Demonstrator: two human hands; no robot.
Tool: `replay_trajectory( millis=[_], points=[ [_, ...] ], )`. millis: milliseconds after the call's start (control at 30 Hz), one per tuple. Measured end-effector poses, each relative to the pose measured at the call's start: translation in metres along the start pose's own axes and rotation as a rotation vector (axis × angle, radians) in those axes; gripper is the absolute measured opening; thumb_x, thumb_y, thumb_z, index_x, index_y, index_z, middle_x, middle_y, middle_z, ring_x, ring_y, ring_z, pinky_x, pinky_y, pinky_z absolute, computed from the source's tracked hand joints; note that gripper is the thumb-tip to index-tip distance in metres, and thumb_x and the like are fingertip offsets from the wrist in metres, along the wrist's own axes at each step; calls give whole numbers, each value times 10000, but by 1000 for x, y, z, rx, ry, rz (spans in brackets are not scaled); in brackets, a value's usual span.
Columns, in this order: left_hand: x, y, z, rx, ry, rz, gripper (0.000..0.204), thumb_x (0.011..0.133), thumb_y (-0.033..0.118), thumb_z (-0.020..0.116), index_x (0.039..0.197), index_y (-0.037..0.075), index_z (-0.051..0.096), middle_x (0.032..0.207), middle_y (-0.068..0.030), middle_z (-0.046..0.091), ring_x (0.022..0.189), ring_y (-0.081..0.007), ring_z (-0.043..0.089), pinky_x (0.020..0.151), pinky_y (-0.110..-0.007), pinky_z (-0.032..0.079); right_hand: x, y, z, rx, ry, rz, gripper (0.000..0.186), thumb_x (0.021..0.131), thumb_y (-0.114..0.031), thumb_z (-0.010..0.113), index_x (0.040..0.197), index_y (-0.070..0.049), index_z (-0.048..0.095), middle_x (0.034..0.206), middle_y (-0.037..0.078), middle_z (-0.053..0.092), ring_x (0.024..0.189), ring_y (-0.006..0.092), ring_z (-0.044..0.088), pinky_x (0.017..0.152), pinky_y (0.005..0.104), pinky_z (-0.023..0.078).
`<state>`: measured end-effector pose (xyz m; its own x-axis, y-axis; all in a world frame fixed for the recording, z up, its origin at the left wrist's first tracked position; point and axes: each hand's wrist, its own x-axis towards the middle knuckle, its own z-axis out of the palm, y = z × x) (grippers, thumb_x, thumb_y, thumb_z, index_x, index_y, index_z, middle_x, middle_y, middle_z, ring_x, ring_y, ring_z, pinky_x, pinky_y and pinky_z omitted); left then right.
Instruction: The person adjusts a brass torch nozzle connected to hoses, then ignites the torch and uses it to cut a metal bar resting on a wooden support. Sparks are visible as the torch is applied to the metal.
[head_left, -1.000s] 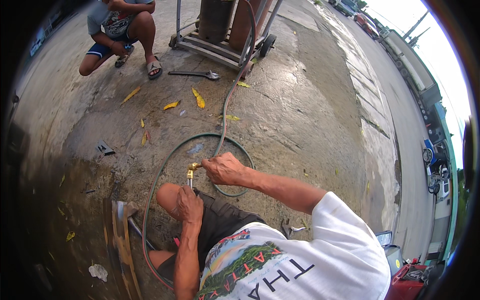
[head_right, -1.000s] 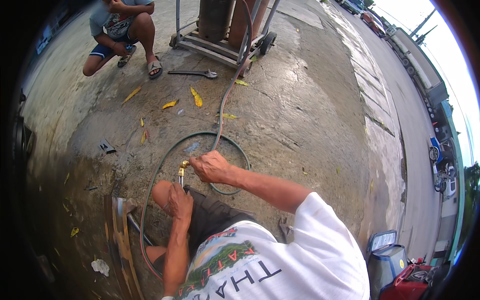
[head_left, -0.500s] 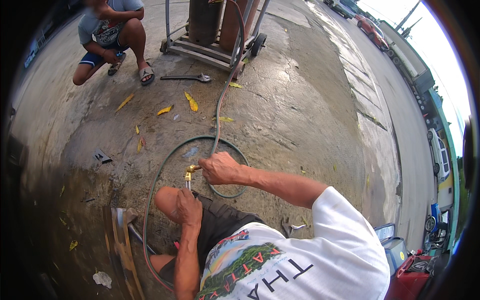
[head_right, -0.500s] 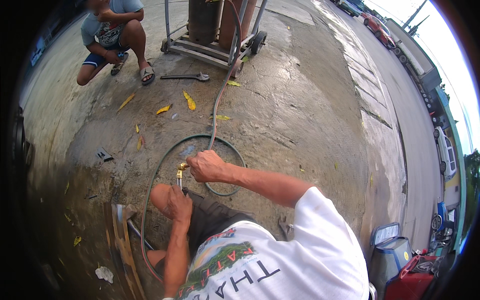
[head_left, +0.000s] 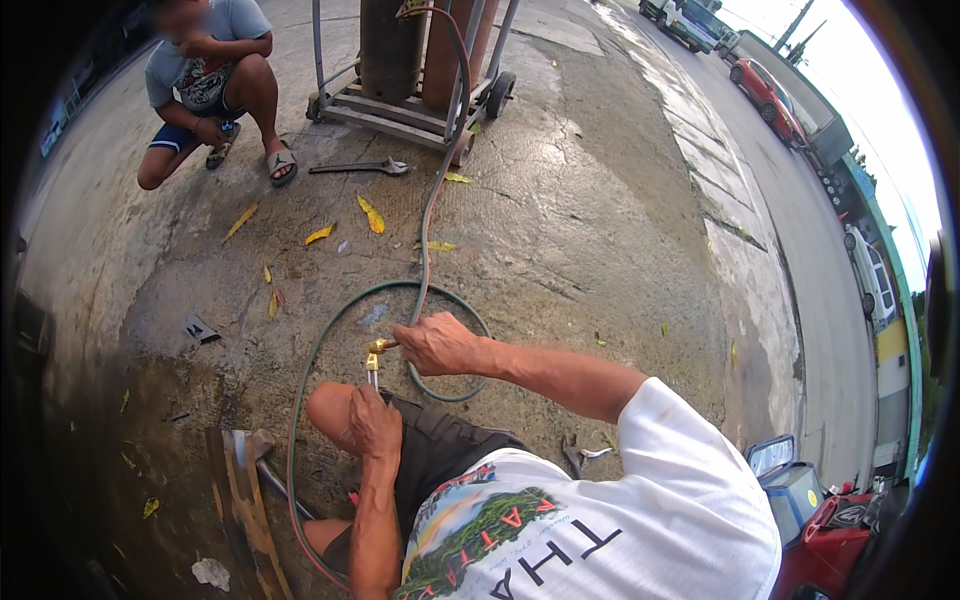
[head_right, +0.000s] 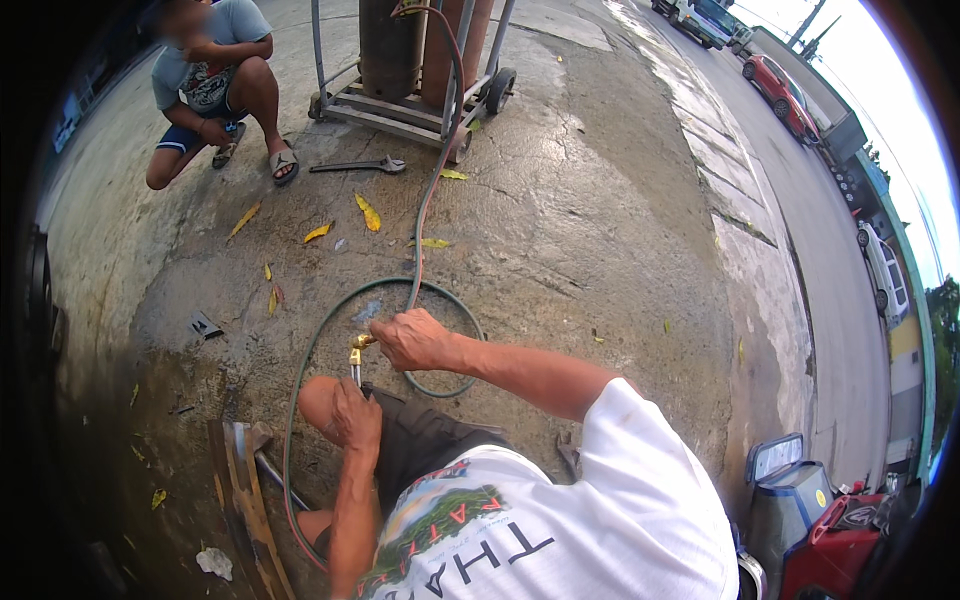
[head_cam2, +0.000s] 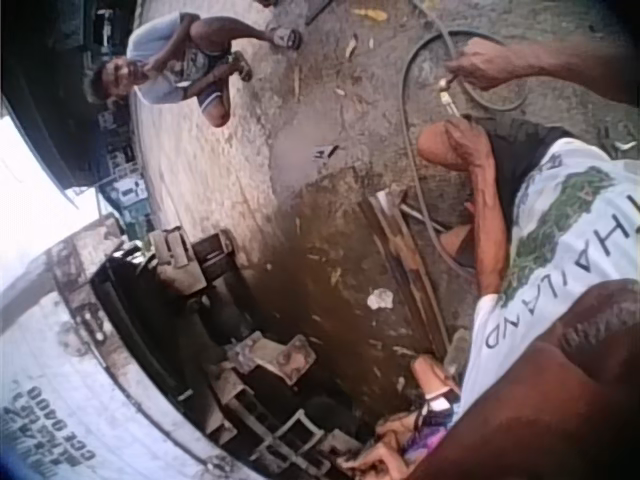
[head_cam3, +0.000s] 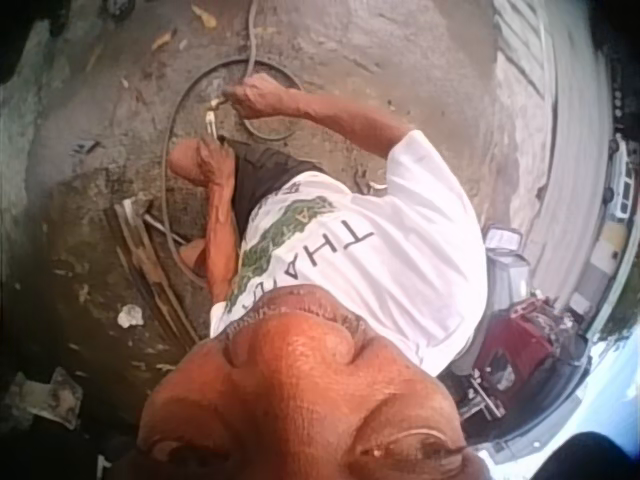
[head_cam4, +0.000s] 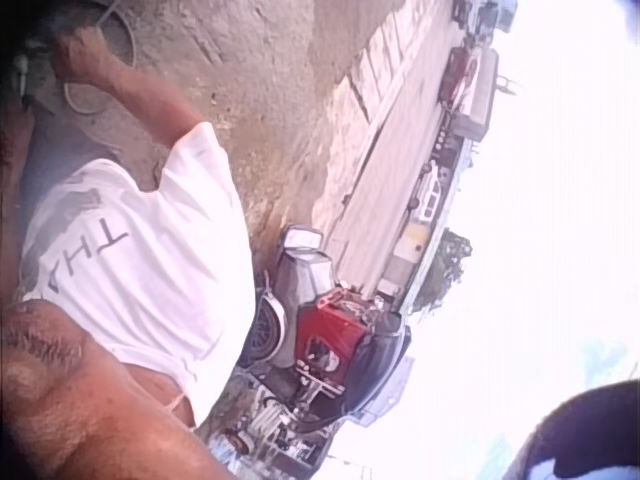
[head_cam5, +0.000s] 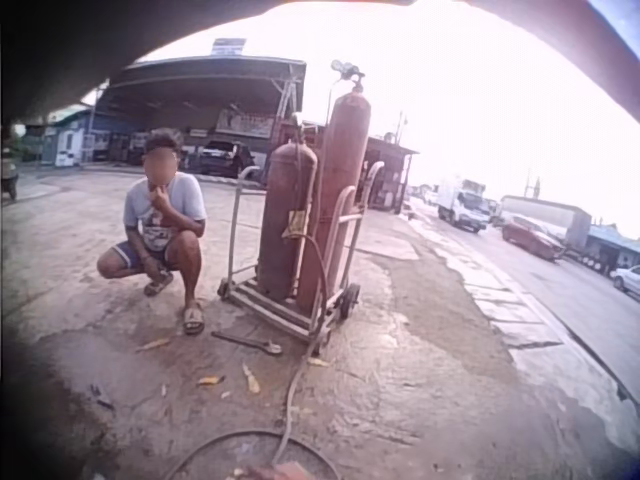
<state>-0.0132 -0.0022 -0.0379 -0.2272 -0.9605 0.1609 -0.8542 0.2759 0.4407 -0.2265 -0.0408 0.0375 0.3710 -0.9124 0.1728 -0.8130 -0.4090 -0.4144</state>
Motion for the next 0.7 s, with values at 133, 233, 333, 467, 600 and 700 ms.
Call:
replay_trajectory(
  millis=[133,233,333,467,600,700],
  points=[
    [-2,1,-2,-15,0,-14,383,752,49,809,1011,-21,535,1021,-238,606,1001,-446,623,831,-528,500,-4,10,3,32,31,-63,145,882,-165,630,869,-48,546,610,152,578,576,387,622,530,501,459],
    [-2,-1,-4,-52,-1,-2,376,754,36,802,1011,-21,534,1023,-242,608,996,-452,625,831,-535,497,-13,0,13,70,93,64,133,882,-153,624,873,-47,544,634,154,590,591,388,628,534,502,461],
    [-3,-2,-1,-58,-17,-21,370,758,25,796,1016,-20,536,1026,-245,609,998,-454,627,838,-538,495,-11,-6,20,85,161,116,120,878,-142,622,885,-44,554,659,150,607,614,388,638,537,498,467],
    [-2,3,-7,-35,-40,-30,368,745,-8,785,1002,-24,523,1019,-238,594,997,-437,629,851,-509,510,-6,8,5,-11,0,-85,108,874,-134,627,906,-44,578,685,147,631,635,389,648,538,494,477],
    [-1,6,-2,17,20,57,333,736,-27,754,968,-21,514,999,-234,586,969,-422,626,846,-494,517,-10,22,2,-112,1,-236,107,872,-121,627,931,-34,607,721,159,652,692,377,668,575,477,501],
    [-1,-3,9,54,3,39,296,747,-24,725,954,-18,514,986,-229,583,942,-416,626,833,-494,515,-12,14,3,-43,-51,-47,92,854,-98,620,903,-21,633,745,166,669,717,363,684,590,464,512]
  ],
)
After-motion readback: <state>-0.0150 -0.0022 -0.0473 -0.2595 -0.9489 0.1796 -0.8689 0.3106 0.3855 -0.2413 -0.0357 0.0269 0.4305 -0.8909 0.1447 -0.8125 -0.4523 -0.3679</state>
